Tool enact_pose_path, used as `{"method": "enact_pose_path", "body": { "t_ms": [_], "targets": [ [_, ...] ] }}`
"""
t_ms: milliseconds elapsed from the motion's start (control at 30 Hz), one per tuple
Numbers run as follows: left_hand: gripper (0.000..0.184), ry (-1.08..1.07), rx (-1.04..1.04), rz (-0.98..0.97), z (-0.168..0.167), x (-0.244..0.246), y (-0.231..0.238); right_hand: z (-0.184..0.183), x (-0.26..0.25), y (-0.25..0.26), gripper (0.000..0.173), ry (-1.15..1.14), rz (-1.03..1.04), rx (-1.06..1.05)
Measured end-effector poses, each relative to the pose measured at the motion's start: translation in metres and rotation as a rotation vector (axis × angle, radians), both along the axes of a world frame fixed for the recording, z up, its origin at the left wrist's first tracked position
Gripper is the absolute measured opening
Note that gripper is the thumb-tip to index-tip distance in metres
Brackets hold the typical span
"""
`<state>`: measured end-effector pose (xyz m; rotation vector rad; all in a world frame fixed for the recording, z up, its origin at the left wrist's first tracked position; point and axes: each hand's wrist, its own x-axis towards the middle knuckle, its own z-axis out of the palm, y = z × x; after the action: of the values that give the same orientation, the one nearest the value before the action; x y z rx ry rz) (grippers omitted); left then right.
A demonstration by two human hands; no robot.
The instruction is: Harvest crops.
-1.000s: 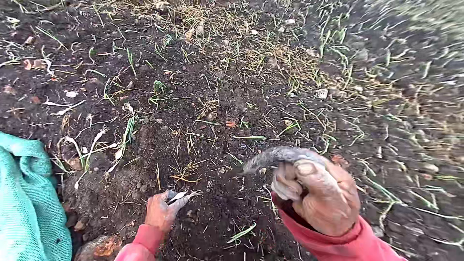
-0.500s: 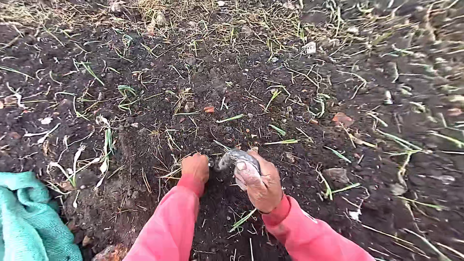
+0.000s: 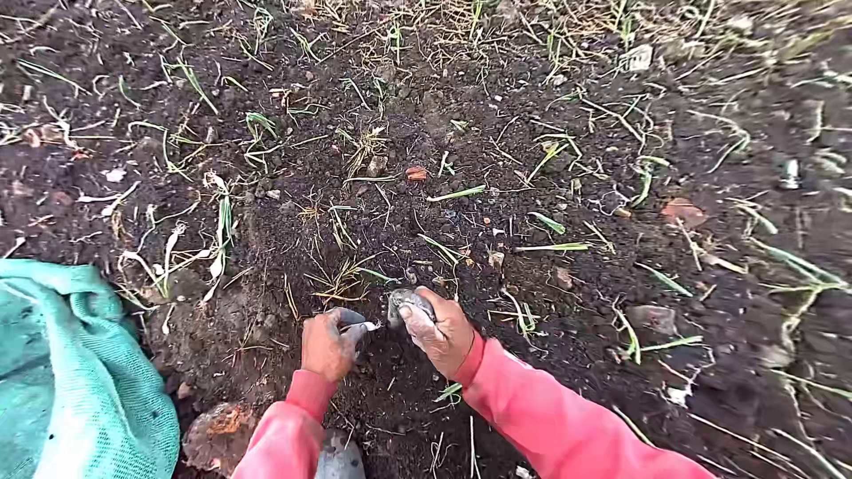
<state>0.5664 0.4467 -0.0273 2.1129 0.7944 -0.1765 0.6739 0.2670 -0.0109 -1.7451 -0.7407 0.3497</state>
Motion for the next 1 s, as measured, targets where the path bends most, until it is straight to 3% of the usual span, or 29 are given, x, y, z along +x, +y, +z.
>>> {"method": "enact_pose_path", "body": {
  "t_ms": [67,167,233,300,367,467,533,600,667,767,867,933,1000],
  "targets": [
    [0.017,0.042,0.141,-0.152,0.000,0.026,-0.023,-0.019,-0.007,-0.012,0.052,0.032,-0.063,-0.005],
    [0.017,0.089,0.338,-0.442,-0.023,0.038,-0.058,0.020,-0.016,-0.039,0.043,-0.114,-0.027,0.038],
    [0.020,0.028,0.380,-0.466,-0.031,0.035,-0.057,0.041,-0.016,-0.060,0.046,-0.253,-0.006,-0.024],
    [0.021,-0.063,0.425,-0.351,-0.026,0.018,-0.034,0.041,-0.018,-0.075,0.055,-0.308,0.011,-0.120],
    [0.021,-0.110,0.554,-0.091,-0.013,-0.003,0.020,0.034,-0.018,-0.079,0.063,-0.311,0.033,-0.202],
    [0.032,0.087,0.699,0.308,-0.010,-0.026,0.133,0.058,-0.016,-0.078,0.057,-0.254,0.066,-0.157],
    [0.037,0.269,0.713,0.322,-0.023,-0.039,0.175,0.086,-0.024,-0.069,0.043,-0.174,0.068,-0.003],
    [0.034,0.390,0.714,0.242,-0.033,-0.036,0.184,0.107,-0.024,-0.046,0.032,-0.149,0.166,0.110],
    [0.032,0.467,0.666,0.240,-0.035,-0.028,0.181,0.099,-0.024,-0.013,0.034,-0.184,0.301,0.132],
    [0.032,0.422,0.470,0.379,-0.032,-0.034,0.182,0.025,-0.033,0.013,0.043,-0.171,0.373,-0.052],
    [0.028,0.242,0.277,0.517,-0.022,-0.057,0.173,-0.035,-0.045,-0.002,0.052,-0.147,0.334,-0.170],
    [0.022,0.086,0.023,0.684,-0.021,-0.081,0.143,-0.042,-0.050,-0.012,0.050,-0.169,0.324,-0.147],
    [0.020,-0.080,-0.391,0.817,-0.029,-0.099,0.096,-0.044,-0.054,-0.016,0.048,-0.173,0.313,-0.133]
  ]
}}
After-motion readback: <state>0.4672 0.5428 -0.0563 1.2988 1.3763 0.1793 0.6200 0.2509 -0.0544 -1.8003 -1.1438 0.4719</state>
